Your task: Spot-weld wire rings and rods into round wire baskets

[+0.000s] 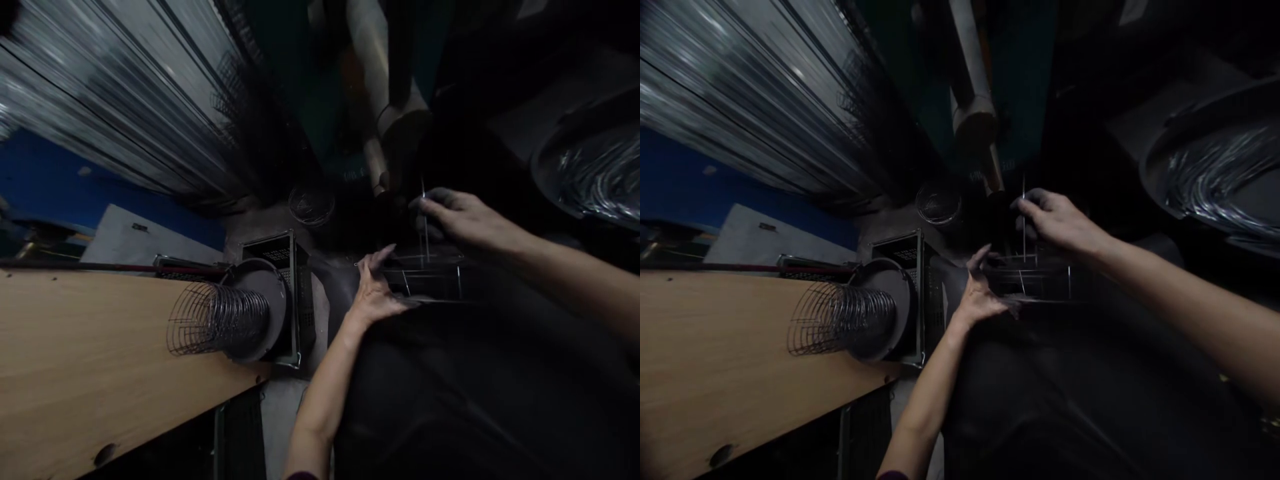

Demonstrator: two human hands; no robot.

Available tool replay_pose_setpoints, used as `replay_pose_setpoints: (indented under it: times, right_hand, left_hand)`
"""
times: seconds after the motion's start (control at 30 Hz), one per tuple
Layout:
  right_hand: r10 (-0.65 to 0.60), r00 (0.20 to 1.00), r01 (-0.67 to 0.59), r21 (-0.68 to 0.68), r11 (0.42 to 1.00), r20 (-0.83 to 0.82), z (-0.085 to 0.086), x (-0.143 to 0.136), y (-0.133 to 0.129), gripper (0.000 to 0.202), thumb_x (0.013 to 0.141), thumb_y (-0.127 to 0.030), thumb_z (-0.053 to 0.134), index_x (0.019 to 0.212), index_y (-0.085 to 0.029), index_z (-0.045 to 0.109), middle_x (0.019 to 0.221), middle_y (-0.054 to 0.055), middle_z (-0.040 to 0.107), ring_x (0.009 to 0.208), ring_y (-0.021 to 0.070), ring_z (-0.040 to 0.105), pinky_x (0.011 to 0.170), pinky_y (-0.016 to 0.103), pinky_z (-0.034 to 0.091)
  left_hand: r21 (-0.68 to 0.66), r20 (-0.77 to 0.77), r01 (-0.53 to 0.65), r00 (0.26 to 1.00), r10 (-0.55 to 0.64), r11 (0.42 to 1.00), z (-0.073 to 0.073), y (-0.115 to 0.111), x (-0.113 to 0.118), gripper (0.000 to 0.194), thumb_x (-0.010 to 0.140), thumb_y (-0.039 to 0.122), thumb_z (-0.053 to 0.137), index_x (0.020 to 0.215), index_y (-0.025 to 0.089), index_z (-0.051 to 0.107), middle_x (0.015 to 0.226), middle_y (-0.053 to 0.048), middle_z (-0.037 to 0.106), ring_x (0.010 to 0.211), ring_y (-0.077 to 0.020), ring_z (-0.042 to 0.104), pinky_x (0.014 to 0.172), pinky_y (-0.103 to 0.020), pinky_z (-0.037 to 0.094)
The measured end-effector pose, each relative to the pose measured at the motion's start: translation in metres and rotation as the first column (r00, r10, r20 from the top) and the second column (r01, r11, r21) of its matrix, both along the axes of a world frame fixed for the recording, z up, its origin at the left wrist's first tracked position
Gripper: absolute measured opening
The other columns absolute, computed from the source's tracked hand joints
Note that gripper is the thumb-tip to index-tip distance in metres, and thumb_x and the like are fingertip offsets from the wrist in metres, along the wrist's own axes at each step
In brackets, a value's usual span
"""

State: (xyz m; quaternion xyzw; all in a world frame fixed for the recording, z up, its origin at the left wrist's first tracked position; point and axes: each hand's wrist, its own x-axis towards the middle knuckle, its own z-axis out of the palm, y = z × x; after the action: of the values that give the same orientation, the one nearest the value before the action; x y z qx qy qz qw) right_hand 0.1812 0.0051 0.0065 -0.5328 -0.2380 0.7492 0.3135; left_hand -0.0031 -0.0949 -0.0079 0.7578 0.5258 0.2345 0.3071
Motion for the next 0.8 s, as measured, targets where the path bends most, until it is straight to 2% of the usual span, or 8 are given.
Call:
replay_pose_setpoints:
  times: [0.13,0.27,0.37,0.5,0.6,0.7,0.8]
  right_hand:
    - [-0.096,0.995,0.096,0.021,0.995,-0.017,0.018,0.000,0.037,0.005,0.093,-0.020,0.047,0.093,-0.016,0.051,0.052,-0.005,0.042,0.036,0.0054,0.035,0.034,0.016,0.023]
    - [-0.079,0.997,0.079,0.029,0.996,0.007,0.029,-0.002,0.066,0.005,0.092,-0.015,0.048,0.095,-0.014,0.051,0.053,-0.004,0.044,0.038,0.0042,0.036,0.036,0.015,0.025]
    - [-0.063,0.997,0.060,0.059,0.996,0.047,0.033,-0.005,0.075,0.002,0.090,-0.011,0.050,0.091,-0.013,0.051,0.051,-0.004,0.044,0.039,0.0050,0.037,0.037,0.015,0.027]
    - [-0.069,0.995,0.066,0.039,0.997,0.070,0.042,-0.009,0.079,0.011,0.084,-0.001,0.051,0.084,-0.012,0.051,0.047,-0.005,0.041,0.040,0.0059,0.037,0.039,0.016,0.028]
    - [-0.051,0.994,0.049,0.030,0.998,0.092,0.047,-0.010,0.082,0.012,0.083,0.000,0.051,0.083,-0.012,0.051,0.045,-0.006,0.038,0.040,0.0068,0.035,0.040,0.017,0.028]
    - [-0.051,0.991,0.045,0.051,0.998,0.120,0.043,-0.010,0.084,0.014,0.082,0.001,0.051,0.081,-0.013,0.050,0.046,-0.005,0.039,0.042,0.0072,0.036,0.041,0.017,0.029]
    - [-0.050,0.985,0.030,0.121,0.992,0.165,0.031,-0.012,0.087,0.013,0.082,0.000,0.052,0.078,-0.013,0.049,0.048,-0.004,0.043,0.043,0.0079,0.039,0.041,0.018,0.030]
  left_hand:
    - [-0.028,0.037,0.016,0.999,-0.015,0.999,0.021,0.050,0.006,0.088,0.072,0.036,0.070,0.138,0.022,0.014,0.113,-0.011,0.049,0.107,-0.0249,0.050,0.094,-0.045,0.044]
    - [0.036,0.067,0.046,0.997,-0.049,0.998,0.030,0.079,0.012,0.086,0.070,0.032,0.069,0.132,0.019,0.010,0.113,-0.013,0.047,0.103,-0.0239,0.053,0.093,-0.044,0.046]
    - [0.113,0.113,0.056,0.991,-0.069,0.992,0.030,0.090,0.013,0.080,0.073,0.034,0.066,0.129,0.019,0.011,0.111,-0.013,0.047,0.094,-0.0219,0.057,0.089,-0.044,0.049]
    - [0.167,0.172,0.051,0.982,-0.080,0.985,0.030,0.100,0.009,0.081,0.072,0.034,0.069,0.130,0.018,0.015,0.107,-0.012,0.048,0.094,-0.0222,0.057,0.085,-0.042,0.051]
    - [0.211,0.209,0.048,0.973,-0.093,0.976,0.028,0.105,0.006,0.078,0.072,0.033,0.070,0.129,0.019,0.020,0.115,-0.014,0.043,0.096,-0.0217,0.056,0.085,-0.041,0.051]
    - [0.217,0.205,0.062,0.973,-0.107,0.974,0.026,0.109,0.005,0.078,0.072,0.035,0.070,0.129,0.020,0.019,0.115,-0.014,0.043,0.094,-0.0209,0.056,0.085,-0.042,0.051]
    - [0.165,0.184,0.052,0.979,-0.083,0.985,0.023,0.111,0.005,0.080,0.072,0.039,0.069,0.128,0.019,0.015,0.106,-0.012,0.048,0.093,-0.0219,0.057,0.086,-0.044,0.050]
